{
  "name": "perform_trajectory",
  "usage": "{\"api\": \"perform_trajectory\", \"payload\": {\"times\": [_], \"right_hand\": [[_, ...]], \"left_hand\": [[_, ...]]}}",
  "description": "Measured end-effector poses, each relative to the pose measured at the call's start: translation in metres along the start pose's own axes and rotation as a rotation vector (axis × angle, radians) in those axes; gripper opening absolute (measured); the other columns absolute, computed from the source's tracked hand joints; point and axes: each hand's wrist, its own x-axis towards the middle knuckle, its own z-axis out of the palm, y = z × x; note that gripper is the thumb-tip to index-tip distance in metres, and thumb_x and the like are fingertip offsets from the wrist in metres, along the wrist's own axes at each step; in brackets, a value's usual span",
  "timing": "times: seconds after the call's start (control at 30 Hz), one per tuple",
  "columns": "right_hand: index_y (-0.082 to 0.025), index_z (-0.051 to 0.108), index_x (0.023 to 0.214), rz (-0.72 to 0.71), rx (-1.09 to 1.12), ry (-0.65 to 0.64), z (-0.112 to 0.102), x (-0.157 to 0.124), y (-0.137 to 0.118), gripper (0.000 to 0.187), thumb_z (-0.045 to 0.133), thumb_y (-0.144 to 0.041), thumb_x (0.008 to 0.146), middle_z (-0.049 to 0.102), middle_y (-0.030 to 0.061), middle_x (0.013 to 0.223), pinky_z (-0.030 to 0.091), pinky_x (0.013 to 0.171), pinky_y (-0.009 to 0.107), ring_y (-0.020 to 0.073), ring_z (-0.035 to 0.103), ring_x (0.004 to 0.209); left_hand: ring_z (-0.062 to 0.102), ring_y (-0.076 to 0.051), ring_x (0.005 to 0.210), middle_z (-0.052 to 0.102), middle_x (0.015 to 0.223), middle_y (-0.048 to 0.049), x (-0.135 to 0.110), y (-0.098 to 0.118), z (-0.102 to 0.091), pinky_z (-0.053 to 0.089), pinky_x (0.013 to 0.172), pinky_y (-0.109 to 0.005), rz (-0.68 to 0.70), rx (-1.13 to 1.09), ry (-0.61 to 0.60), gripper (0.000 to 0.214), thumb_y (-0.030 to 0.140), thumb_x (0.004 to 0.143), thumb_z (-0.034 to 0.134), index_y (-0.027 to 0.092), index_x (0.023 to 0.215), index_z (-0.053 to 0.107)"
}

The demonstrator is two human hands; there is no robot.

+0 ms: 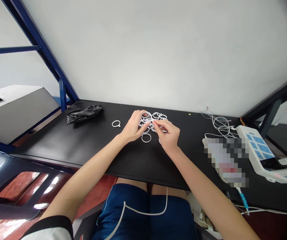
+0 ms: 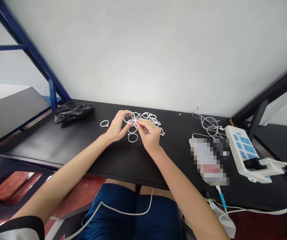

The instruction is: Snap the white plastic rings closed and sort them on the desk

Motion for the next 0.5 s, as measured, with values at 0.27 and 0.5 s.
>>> {"api": "perform_trajectory", "payload": {"times": [0.27,0.5], "right_hand": [[-0.023,0.074,0.086,0.035,0.006,-0.009,-0.0007,-0.0002,0.0014,0.008,0.066,-0.025,0.086,0.075,0.0039,0.085,0.060,0.055,0.030,0.0175,0.070,0.070],[-0.024,0.074,0.086,0.048,0.020,-0.023,-0.0018,0.0002,0.0022,0.008,0.066,-0.026,0.086,0.074,0.0039,0.085,0.061,0.056,0.031,0.0178,0.071,0.070]], "left_hand": [[0.055,-0.022,0.098,0.061,0.106,-0.0097,-0.0017,-0.0026,0.0024,0.049,0.089,-0.041,-0.010,0.016,0.022,0.037,0.036,0.095,0.049,0.018,0.127,0.044],[0.056,-0.020,0.087,0.060,0.091,-0.0064,-0.0009,-0.0015,0.0021,0.050,0.083,-0.039,0.010,0.037,0.071,0.037,0.038,0.095,0.050,0.017,0.126,0.049]]}}
